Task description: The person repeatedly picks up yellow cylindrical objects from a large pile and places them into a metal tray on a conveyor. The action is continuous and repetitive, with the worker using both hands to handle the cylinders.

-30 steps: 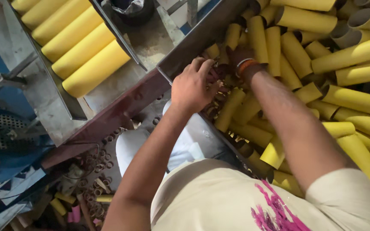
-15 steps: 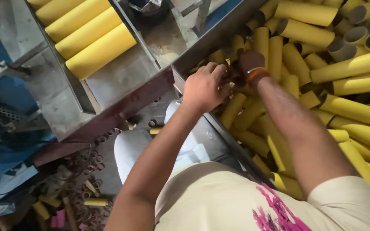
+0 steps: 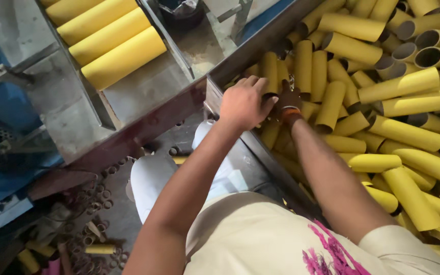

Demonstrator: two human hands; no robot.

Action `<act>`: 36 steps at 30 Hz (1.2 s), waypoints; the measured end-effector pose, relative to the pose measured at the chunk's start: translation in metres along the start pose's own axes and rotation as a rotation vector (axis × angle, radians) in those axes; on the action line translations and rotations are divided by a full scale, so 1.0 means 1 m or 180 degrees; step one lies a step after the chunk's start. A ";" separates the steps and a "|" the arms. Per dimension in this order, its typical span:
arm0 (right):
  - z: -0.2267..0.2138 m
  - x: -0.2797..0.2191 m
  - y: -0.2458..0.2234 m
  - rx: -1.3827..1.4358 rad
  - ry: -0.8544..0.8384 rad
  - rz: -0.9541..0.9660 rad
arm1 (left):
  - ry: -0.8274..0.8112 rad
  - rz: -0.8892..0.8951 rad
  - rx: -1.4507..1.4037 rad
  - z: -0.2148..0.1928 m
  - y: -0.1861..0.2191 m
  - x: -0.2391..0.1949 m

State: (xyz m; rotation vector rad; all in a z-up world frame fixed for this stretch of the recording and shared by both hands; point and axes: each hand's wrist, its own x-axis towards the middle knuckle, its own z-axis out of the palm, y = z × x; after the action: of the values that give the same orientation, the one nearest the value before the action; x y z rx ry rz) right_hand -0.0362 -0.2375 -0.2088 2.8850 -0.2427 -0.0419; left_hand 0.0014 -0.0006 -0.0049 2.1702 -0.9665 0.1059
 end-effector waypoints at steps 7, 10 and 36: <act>0.003 -0.005 0.027 0.2762 0.0635 0.0932 | -0.0061 0.0090 -0.0115 0.001 -0.007 -0.003; -0.062 -0.022 0.067 0.3749 0.0739 0.1223 | -0.0156 0.0017 -0.0374 -0.002 -0.007 -0.003; -0.287 0.125 -0.140 0.2534 0.0913 -0.2862 | -0.0329 -0.1291 0.1735 -0.161 -0.124 -0.039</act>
State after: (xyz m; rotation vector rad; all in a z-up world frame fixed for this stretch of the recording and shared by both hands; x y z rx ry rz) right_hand 0.1235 -0.0551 0.0341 3.3883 1.3724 0.3831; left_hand 0.0903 0.1842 0.0228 2.8565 -0.5708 0.0666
